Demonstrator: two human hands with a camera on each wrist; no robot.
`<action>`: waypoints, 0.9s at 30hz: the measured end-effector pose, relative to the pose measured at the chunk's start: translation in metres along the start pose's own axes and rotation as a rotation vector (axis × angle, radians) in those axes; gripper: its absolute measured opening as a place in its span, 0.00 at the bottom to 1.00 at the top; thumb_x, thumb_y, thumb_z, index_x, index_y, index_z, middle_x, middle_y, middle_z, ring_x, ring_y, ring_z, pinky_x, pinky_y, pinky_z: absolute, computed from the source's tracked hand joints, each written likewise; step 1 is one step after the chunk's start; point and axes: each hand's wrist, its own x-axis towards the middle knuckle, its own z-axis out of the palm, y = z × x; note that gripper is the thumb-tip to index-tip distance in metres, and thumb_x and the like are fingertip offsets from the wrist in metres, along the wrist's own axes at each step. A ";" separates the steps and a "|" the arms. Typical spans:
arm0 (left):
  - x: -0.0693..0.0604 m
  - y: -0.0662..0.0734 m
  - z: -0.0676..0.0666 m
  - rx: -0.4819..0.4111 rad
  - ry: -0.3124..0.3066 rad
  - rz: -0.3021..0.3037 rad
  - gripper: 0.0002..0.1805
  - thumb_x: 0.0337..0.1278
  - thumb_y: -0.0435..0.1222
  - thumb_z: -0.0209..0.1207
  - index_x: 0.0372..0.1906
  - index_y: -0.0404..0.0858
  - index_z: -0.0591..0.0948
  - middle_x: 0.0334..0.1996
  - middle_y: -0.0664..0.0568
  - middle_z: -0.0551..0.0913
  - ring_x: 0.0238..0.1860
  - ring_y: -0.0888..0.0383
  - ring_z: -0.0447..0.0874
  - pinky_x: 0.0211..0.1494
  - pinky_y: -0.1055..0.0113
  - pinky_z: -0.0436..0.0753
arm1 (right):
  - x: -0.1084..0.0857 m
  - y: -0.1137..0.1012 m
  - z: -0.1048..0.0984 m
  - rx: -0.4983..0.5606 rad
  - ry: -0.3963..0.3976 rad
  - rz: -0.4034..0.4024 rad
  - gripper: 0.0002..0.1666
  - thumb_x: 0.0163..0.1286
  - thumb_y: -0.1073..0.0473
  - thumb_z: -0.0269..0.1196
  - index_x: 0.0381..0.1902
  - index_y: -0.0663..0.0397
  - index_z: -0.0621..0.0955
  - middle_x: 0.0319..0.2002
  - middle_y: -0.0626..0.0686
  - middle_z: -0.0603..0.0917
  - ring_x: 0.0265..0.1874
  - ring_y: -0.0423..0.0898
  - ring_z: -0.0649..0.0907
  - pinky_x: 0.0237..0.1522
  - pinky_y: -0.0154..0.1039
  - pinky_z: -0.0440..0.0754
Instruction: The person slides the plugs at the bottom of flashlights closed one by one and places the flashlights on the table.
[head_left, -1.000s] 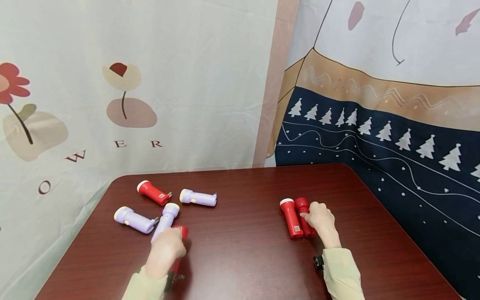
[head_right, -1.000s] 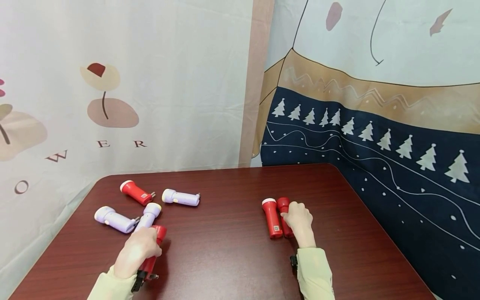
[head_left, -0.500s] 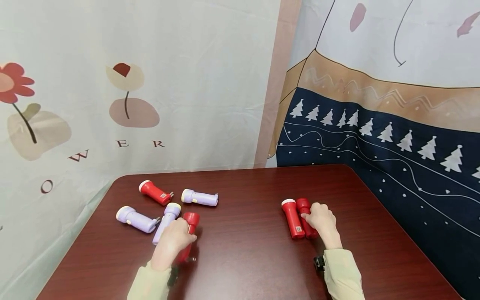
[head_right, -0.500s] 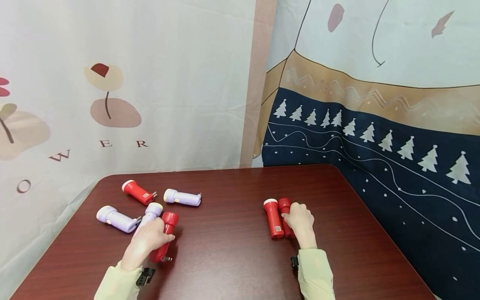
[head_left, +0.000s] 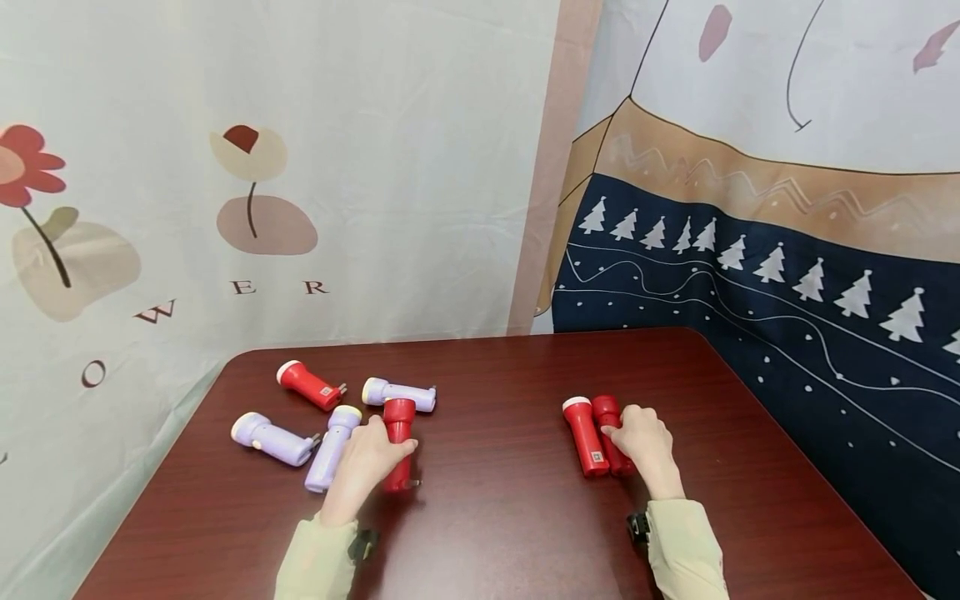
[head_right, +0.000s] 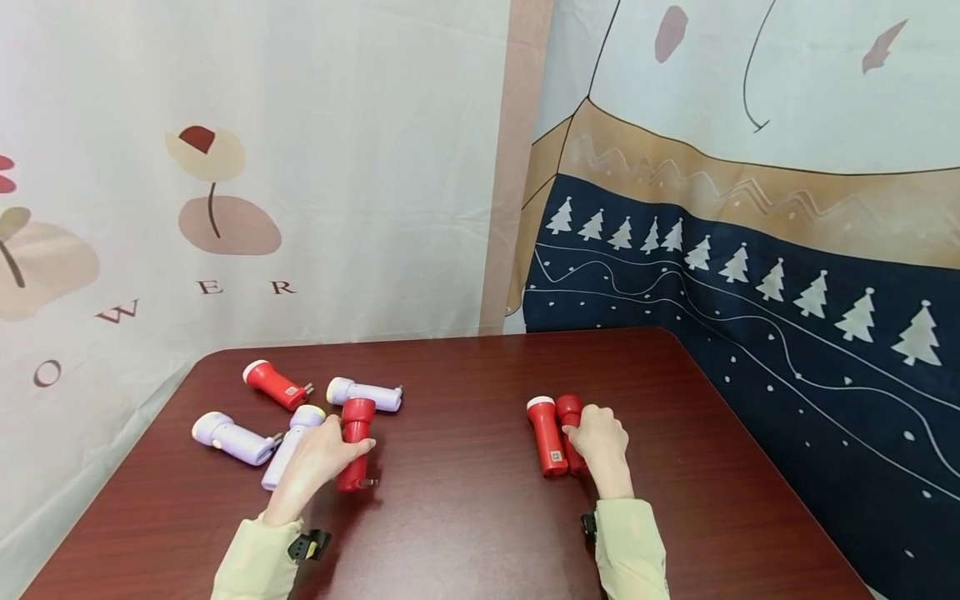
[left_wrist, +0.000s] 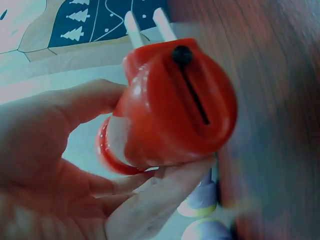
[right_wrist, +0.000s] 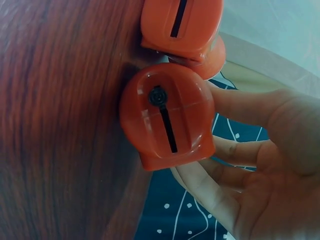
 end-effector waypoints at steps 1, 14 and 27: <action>0.001 0.001 0.001 -0.015 0.007 0.000 0.25 0.48 0.44 0.65 0.37 0.26 0.71 0.24 0.39 0.78 0.23 0.50 0.77 0.30 0.57 0.79 | 0.000 0.000 -0.001 -0.003 0.007 -0.005 0.17 0.60 0.52 0.66 0.24 0.61 0.77 0.19 0.57 0.77 0.19 0.50 0.77 0.19 0.41 0.71; 0.011 0.008 0.019 -0.186 0.091 -0.018 0.25 0.47 0.49 0.66 0.34 0.30 0.73 0.25 0.40 0.80 0.24 0.50 0.76 0.27 0.62 0.73 | -0.002 -0.015 -0.006 -0.005 0.140 -0.080 0.18 0.60 0.54 0.65 0.39 0.64 0.79 0.33 0.63 0.83 0.24 0.54 0.80 0.26 0.50 0.80; 0.014 0.021 0.036 -0.354 0.117 -0.048 0.25 0.47 0.49 0.66 0.37 0.31 0.75 0.30 0.40 0.83 0.24 0.53 0.79 0.22 0.67 0.76 | -0.014 -0.054 0.007 0.016 0.285 -0.330 0.15 0.59 0.58 0.67 0.42 0.62 0.81 0.36 0.59 0.84 0.30 0.52 0.83 0.31 0.51 0.83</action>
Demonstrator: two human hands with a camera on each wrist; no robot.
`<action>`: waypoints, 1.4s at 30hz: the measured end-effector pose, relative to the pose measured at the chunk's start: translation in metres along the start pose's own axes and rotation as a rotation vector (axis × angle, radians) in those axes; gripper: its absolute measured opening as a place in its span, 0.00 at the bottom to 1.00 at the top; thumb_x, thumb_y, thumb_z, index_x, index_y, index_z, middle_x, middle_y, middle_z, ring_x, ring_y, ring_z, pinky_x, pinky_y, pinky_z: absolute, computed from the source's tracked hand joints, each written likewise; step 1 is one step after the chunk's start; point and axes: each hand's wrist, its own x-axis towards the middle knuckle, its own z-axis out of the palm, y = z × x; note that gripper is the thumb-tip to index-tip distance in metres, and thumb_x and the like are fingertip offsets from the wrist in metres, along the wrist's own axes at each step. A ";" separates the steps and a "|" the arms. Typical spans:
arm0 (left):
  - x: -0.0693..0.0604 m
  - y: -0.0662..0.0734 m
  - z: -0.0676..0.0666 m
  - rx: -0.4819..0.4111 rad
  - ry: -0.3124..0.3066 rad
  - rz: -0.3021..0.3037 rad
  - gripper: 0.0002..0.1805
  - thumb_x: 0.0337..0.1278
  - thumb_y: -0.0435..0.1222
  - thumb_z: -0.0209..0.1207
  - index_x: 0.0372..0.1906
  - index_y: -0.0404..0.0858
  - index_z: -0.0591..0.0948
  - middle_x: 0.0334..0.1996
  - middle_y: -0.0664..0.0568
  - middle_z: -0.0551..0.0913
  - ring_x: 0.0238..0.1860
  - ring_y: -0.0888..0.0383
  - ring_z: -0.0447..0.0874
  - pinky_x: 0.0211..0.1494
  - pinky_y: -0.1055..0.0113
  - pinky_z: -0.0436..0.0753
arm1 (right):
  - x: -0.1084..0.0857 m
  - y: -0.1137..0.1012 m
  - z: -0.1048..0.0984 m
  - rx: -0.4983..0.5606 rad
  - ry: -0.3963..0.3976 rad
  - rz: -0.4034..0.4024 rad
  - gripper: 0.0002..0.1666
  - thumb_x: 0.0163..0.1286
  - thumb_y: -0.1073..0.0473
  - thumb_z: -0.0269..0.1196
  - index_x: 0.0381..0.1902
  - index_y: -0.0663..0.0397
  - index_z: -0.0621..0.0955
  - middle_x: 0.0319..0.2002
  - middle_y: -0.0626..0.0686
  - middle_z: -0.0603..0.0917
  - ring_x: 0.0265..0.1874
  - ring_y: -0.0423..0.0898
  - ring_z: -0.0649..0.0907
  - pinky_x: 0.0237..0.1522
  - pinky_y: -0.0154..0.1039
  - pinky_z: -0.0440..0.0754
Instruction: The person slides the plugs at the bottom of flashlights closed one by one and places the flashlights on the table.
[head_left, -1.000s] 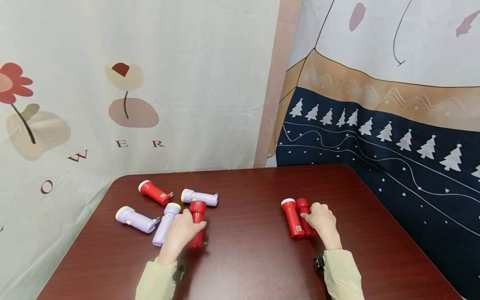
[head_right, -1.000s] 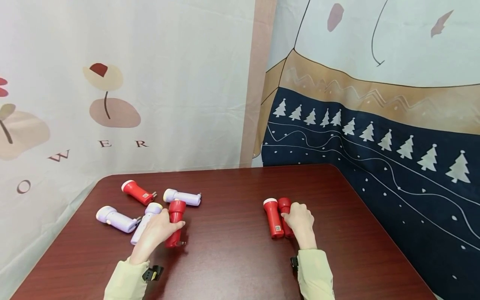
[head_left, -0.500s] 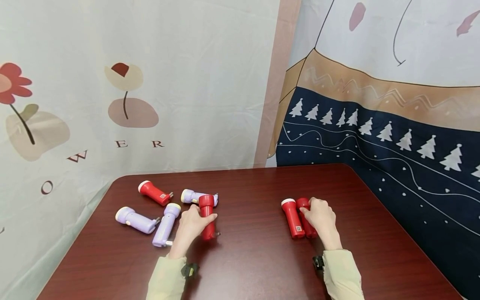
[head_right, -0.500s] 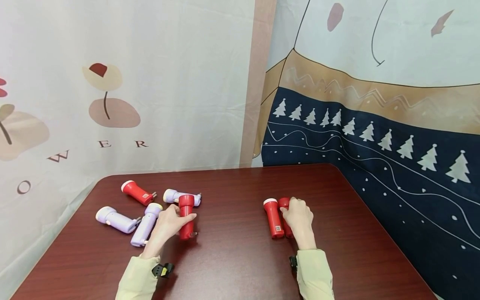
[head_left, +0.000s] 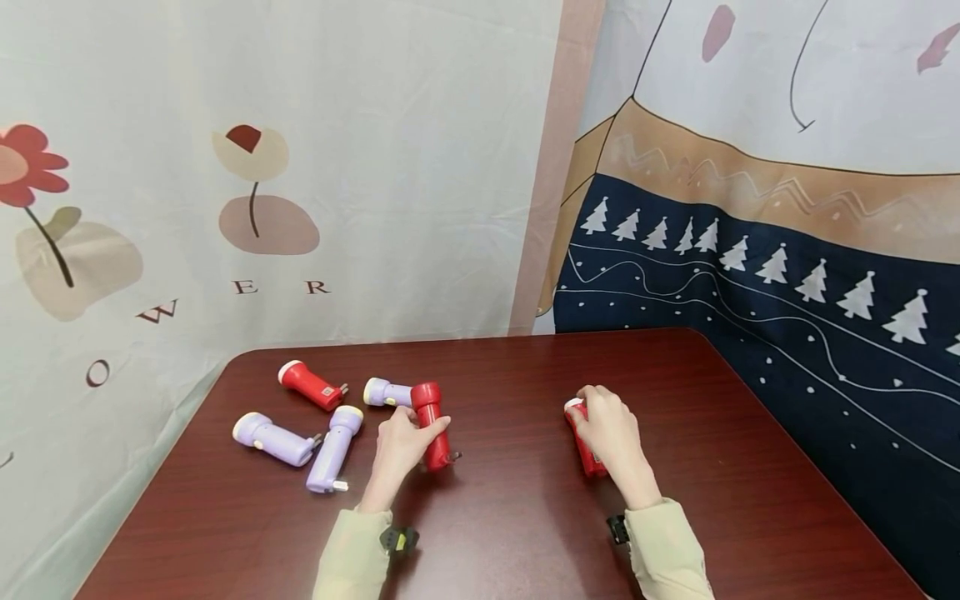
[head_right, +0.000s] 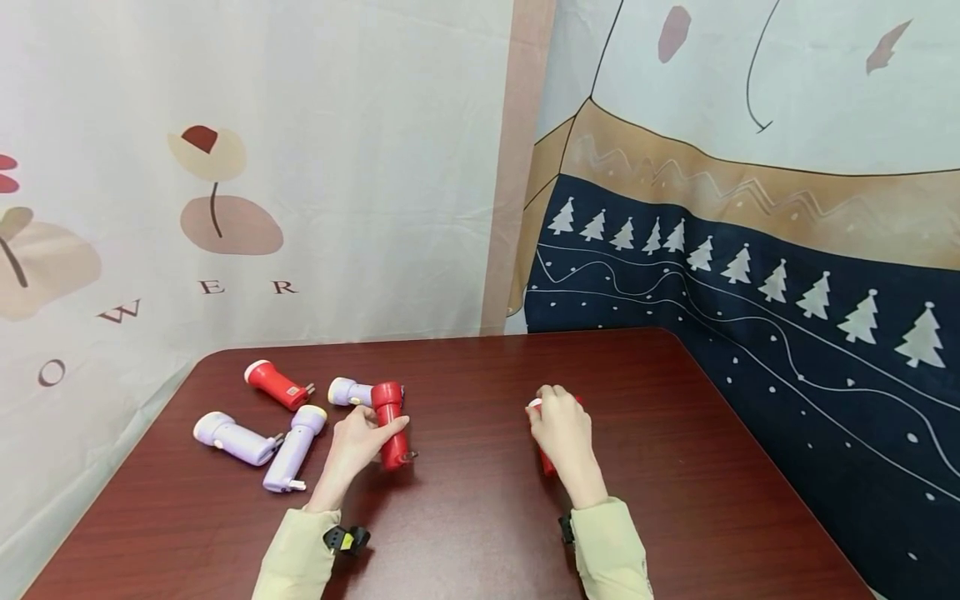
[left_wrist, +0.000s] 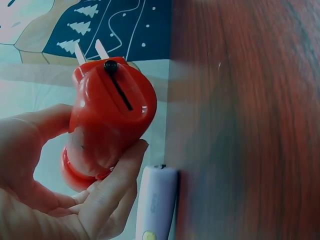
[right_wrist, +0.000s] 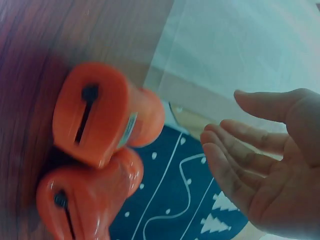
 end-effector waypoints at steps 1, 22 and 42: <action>0.000 0.000 0.002 0.001 0.003 0.006 0.25 0.47 0.49 0.66 0.37 0.30 0.75 0.30 0.40 0.84 0.24 0.53 0.79 0.23 0.67 0.76 | -0.001 -0.003 0.002 -0.003 0.007 -0.026 0.15 0.59 0.58 0.67 0.41 0.61 0.82 0.36 0.58 0.84 0.30 0.52 0.83 0.31 0.50 0.84; -0.001 0.017 0.019 -0.083 0.057 0.039 0.27 0.47 0.52 0.66 0.39 0.32 0.76 0.33 0.41 0.85 0.34 0.51 0.82 0.35 0.62 0.78 | -0.019 -0.060 0.030 0.012 -0.080 -0.455 0.22 0.56 0.50 0.70 0.46 0.54 0.82 0.38 0.50 0.83 0.36 0.45 0.83 0.37 0.39 0.83; -0.004 0.025 0.029 -0.166 0.042 0.052 0.29 0.48 0.51 0.66 0.44 0.30 0.75 0.34 0.40 0.85 0.34 0.52 0.81 0.32 0.66 0.78 | -0.027 -0.070 0.046 0.024 0.040 -0.633 0.29 0.52 0.50 0.73 0.51 0.54 0.81 0.36 0.46 0.83 0.32 0.39 0.78 0.32 0.32 0.80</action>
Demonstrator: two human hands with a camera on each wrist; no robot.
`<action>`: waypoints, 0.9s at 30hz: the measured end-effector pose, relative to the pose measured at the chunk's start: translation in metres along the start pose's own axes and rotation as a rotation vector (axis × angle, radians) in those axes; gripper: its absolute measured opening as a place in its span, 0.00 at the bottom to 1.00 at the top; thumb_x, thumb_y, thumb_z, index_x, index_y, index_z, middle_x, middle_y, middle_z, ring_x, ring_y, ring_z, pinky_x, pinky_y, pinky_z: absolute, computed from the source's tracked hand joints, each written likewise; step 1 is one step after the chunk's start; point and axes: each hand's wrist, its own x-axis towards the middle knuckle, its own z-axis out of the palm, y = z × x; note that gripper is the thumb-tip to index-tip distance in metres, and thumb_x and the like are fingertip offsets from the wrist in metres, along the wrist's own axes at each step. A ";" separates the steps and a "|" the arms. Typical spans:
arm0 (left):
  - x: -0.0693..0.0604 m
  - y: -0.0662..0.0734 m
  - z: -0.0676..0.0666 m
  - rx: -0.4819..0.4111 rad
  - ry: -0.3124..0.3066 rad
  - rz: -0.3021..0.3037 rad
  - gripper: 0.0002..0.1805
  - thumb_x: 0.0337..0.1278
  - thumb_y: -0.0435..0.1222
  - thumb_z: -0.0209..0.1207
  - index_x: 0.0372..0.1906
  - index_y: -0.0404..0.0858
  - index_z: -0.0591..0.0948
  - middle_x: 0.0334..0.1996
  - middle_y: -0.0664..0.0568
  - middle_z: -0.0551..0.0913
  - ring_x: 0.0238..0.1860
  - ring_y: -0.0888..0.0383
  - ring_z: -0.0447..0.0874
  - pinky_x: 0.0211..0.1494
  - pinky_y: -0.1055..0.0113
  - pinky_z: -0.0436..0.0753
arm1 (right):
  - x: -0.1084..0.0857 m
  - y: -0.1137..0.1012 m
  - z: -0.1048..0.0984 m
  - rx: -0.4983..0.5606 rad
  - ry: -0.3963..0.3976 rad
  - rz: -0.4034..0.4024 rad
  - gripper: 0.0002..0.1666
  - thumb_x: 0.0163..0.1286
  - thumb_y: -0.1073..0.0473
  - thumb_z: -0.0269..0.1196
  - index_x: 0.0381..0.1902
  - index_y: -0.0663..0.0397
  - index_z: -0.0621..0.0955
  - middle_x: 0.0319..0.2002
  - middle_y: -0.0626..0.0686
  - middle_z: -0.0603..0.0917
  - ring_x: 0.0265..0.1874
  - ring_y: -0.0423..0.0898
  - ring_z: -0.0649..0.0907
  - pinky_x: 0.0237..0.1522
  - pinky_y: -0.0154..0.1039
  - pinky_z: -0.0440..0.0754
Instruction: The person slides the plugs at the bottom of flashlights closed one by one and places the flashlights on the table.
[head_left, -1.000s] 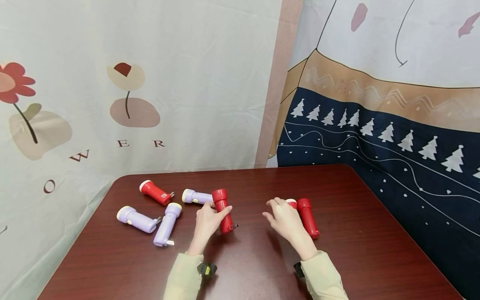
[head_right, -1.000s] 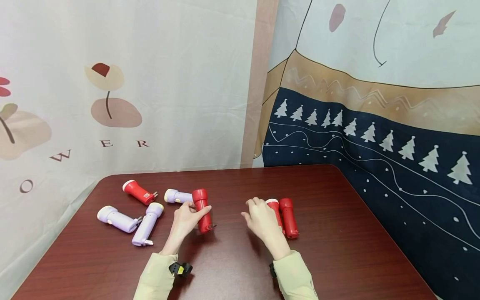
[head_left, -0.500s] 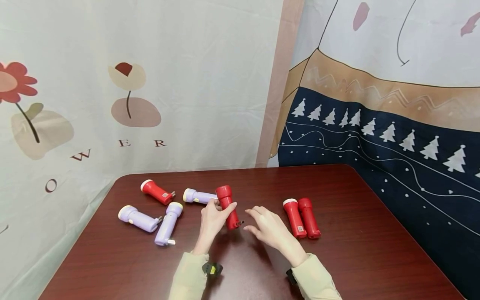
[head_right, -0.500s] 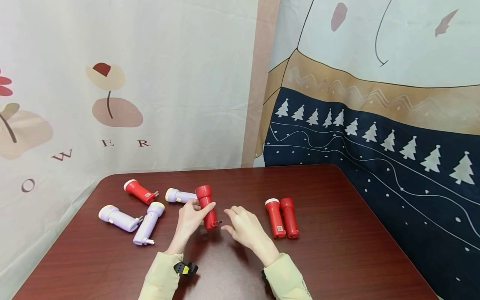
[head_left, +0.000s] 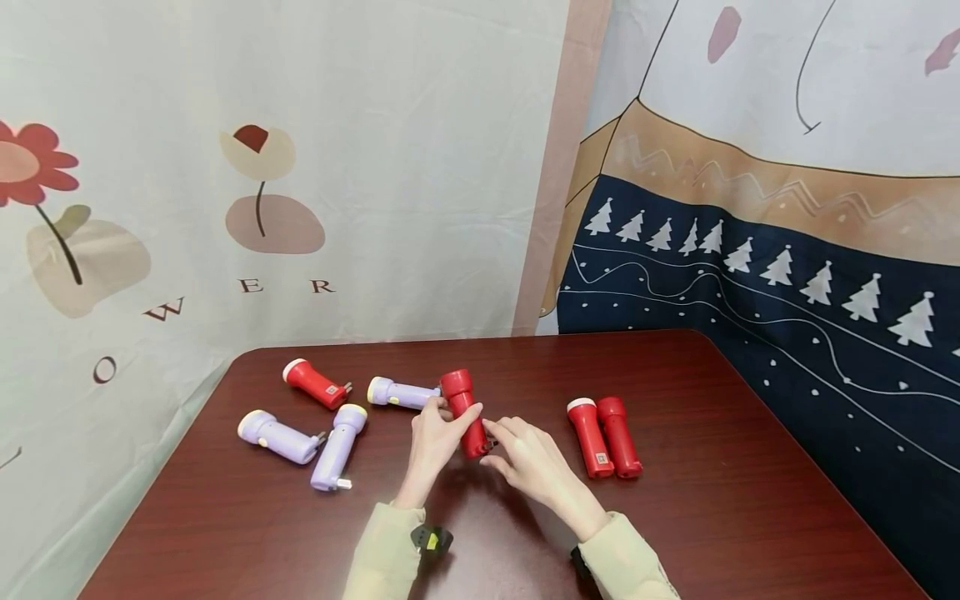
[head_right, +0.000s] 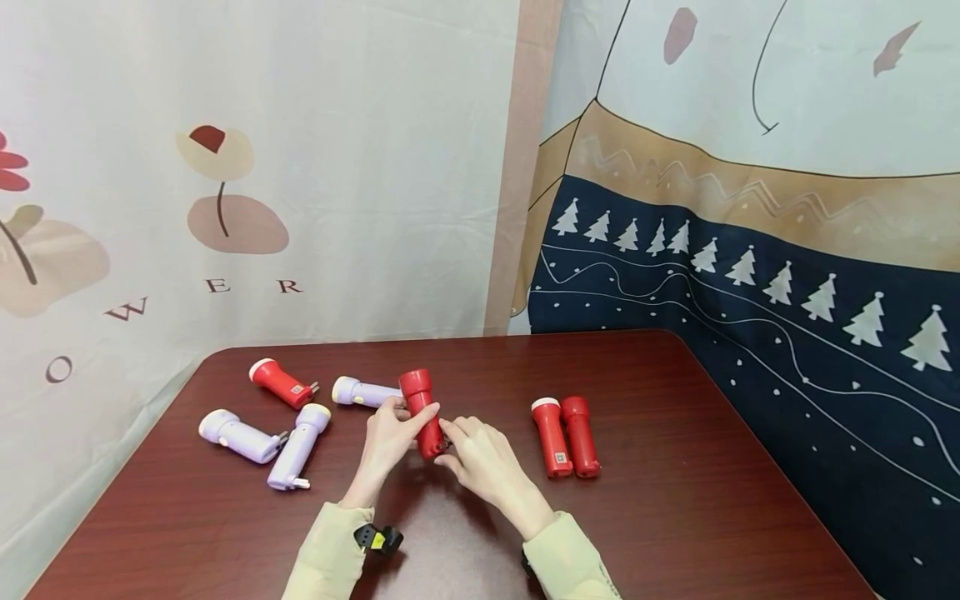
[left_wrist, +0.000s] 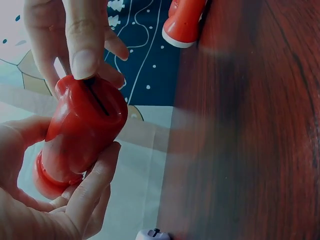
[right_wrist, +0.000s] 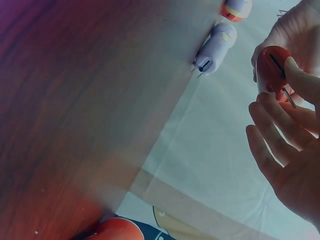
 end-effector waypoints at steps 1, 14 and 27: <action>0.000 0.000 0.000 -0.002 0.000 0.001 0.29 0.48 0.51 0.66 0.44 0.30 0.75 0.33 0.39 0.85 0.34 0.52 0.82 0.32 0.66 0.78 | 0.000 0.000 0.000 -0.001 0.006 -0.003 0.29 0.52 0.50 0.73 0.51 0.54 0.81 0.36 0.46 0.83 0.32 0.39 0.78 0.32 0.32 0.80; 0.001 0.001 0.003 -0.025 -0.004 0.001 0.28 0.47 0.50 0.66 0.43 0.31 0.76 0.32 0.40 0.85 0.31 0.53 0.81 0.28 0.68 0.77 | -0.003 0.004 0.004 -0.021 0.075 -0.058 0.27 0.51 0.56 0.73 0.50 0.55 0.81 0.37 0.46 0.83 0.33 0.40 0.80 0.35 0.33 0.80; 0.001 0.002 0.008 -0.084 -0.037 -0.010 0.28 0.46 0.49 0.67 0.41 0.30 0.73 0.30 0.40 0.83 0.20 0.59 0.77 0.22 0.68 0.80 | -0.003 0.004 0.004 0.014 0.126 -0.025 0.24 0.48 0.61 0.74 0.45 0.56 0.83 0.33 0.46 0.83 0.31 0.40 0.79 0.34 0.33 0.80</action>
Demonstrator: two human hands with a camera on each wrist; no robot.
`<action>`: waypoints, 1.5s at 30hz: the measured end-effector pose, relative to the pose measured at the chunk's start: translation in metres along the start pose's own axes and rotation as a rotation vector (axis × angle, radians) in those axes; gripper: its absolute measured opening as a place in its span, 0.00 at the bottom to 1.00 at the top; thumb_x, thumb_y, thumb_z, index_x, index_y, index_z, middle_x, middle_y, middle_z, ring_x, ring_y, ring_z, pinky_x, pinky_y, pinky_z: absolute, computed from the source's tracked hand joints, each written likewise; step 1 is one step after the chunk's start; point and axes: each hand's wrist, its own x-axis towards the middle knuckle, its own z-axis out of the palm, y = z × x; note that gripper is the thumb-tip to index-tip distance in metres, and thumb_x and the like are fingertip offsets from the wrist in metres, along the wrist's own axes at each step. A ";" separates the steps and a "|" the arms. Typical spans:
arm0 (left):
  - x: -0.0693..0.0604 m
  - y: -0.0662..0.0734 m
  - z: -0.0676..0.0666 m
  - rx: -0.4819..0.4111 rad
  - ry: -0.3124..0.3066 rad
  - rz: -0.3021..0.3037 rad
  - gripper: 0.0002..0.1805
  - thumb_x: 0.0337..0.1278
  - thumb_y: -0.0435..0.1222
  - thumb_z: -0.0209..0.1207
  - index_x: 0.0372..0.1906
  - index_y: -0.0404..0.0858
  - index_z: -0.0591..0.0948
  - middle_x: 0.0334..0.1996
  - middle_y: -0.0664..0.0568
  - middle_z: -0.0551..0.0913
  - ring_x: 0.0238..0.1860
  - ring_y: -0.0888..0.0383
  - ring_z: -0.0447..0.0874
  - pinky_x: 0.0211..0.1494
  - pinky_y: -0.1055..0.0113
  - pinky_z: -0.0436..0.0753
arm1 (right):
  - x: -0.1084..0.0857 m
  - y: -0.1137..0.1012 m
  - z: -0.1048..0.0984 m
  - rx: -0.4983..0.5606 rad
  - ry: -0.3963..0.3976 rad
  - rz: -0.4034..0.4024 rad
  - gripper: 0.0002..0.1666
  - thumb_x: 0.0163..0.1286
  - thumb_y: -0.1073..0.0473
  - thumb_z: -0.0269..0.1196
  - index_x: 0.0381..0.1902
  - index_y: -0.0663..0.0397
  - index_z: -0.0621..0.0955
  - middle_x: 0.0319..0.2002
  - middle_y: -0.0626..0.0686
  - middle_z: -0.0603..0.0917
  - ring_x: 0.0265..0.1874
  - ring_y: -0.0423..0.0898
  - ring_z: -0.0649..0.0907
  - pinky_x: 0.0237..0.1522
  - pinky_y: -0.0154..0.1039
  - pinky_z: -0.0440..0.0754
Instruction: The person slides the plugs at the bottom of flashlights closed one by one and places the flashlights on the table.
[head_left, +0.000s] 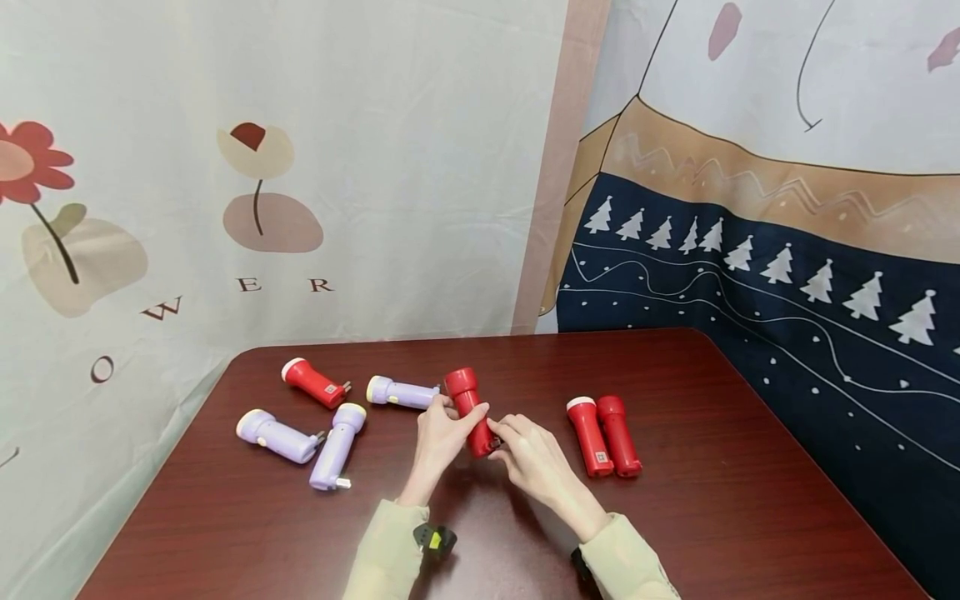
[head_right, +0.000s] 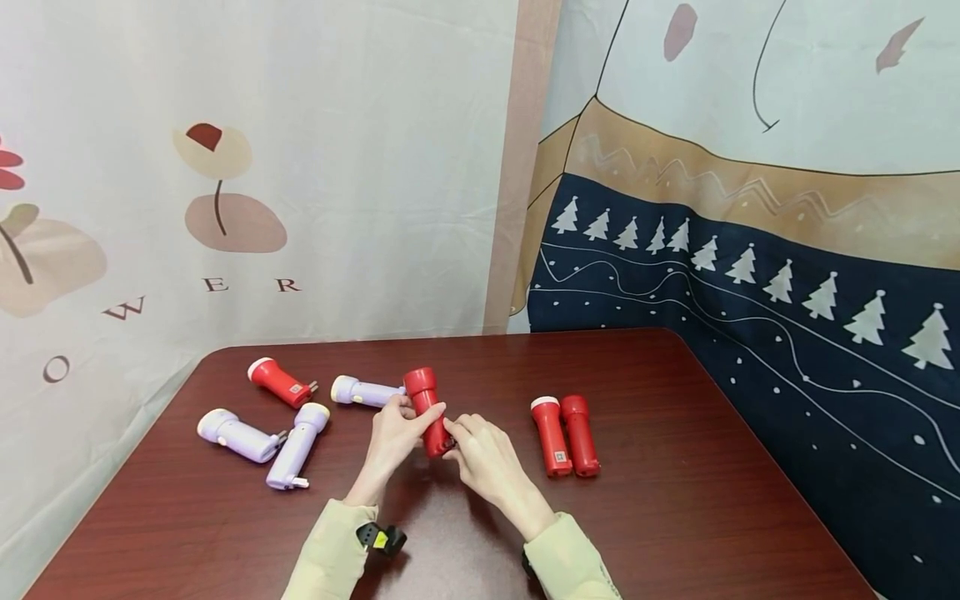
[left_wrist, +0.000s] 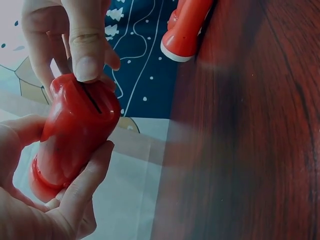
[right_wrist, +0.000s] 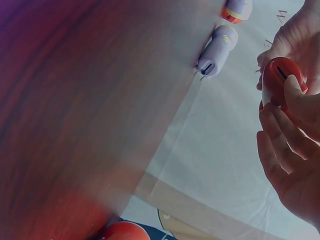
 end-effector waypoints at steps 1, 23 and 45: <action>0.000 0.000 0.000 -0.005 0.002 0.001 0.28 0.46 0.48 0.68 0.41 0.30 0.73 0.30 0.40 0.83 0.19 0.59 0.77 0.21 0.68 0.80 | 0.000 0.000 0.000 0.002 0.000 0.004 0.23 0.48 0.62 0.74 0.45 0.56 0.83 0.33 0.46 0.83 0.32 0.40 0.79 0.34 0.33 0.80; -0.005 0.003 0.003 0.015 0.032 0.001 0.28 0.44 0.49 0.68 0.40 0.31 0.73 0.27 0.42 0.82 0.21 0.58 0.77 0.20 0.68 0.78 | 0.002 -0.002 -0.005 0.076 -0.007 0.052 0.19 0.46 0.64 0.74 0.39 0.55 0.85 0.30 0.45 0.83 0.29 0.39 0.79 0.33 0.32 0.80; -0.006 0.002 0.003 0.034 0.036 0.003 0.29 0.44 0.49 0.68 0.41 0.31 0.73 0.28 0.42 0.83 0.22 0.58 0.77 0.21 0.68 0.77 | 0.001 -0.003 -0.002 0.055 0.018 0.046 0.18 0.45 0.64 0.75 0.37 0.53 0.84 0.28 0.45 0.81 0.28 0.39 0.78 0.31 0.32 0.79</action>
